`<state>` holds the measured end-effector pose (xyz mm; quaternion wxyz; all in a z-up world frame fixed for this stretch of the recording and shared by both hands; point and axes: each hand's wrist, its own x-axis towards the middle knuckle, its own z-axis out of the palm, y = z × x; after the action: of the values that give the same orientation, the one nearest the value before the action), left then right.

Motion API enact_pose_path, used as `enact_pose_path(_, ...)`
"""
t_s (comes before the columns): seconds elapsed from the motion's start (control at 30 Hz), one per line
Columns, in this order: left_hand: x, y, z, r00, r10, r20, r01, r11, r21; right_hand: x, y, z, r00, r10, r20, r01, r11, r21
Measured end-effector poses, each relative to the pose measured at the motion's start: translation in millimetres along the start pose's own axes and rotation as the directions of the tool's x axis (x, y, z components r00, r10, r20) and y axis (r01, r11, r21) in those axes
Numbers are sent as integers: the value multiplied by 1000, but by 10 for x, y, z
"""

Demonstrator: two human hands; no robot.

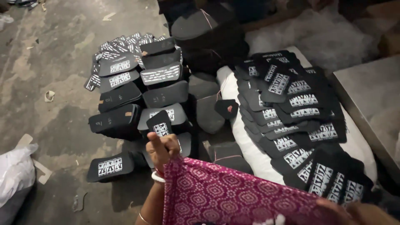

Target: Sorting and stacking printed black fabric panels in a workshop.

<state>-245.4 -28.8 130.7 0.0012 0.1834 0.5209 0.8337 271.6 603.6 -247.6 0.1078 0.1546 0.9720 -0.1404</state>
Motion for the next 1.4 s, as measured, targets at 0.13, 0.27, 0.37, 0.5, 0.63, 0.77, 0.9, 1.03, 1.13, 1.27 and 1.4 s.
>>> enact_pose_path(0.13, 196, -65, 153, 968, 158, 197, -209, 938, 277, 242, -2965, -2447, 887, 83, 455, 14, 978, -207)
enact_pose_path(0.27, 91, -65, 533, 599, -617, 509, -365, 356, 860, 264, -4095, -2412, 999, 16, 32, -6, 958, -288)
enact_pose_path(0.37, -43, -474, 518, 303, -634, 712, -576, 473, 667, 356, -4288, -2269, 999, -42, 33, 45, 993, -109)
enact_pose_path(0.5, -55, -612, 964, 3, -635, 773, -626, 602, 496, 460, -4395, -2576, 964, -230, -131, 260, 914, 311)
enact_pose_path(0.63, 14, -776, 1234, -12, -543, 840, -600, 676, 428, 594, -3994, -2572, 985, -134, -107, 166, 904, 393)
enact_pose_path(0.77, 413, -1078, 1105, 24, -449, 893, -414, 809, 418, 1071, -3942, -2660, 996, -76, -54, 87, 966, 245)
enact_pose_path(0.9, 932, -1264, 1067, 114, -501, 858, -425, 756, 498, 1636, -4184, -2863, 964, -260, -61, 263, 964, 40)
enact_pose_path(1.03, 1195, -1071, 1271, 183, -483, 856, -472, 721, 508, 1786, -4426, -2954, 895, -434, -106, 430, 901, -60)
enact_pose_path(1.13, 1243, -928, 1347, 241, -282, 929, -504, 782, 368, 1617, -4383, -2816, 845, -504, -176, 488, 863, -129)
enact_pose_path(1.27, 1219, -695, 1261, 286, -306, 908, -355, 847, 397, 1111, -4177, -2487, 827, -516, -222, 497, 857, -140)
enact_pose_path(1.4, 1351, -677, 1004, 264, -454, 851, -260, 816, 516, 603, -3885, -1616, 781, -487, -391, 497, 864, -82)
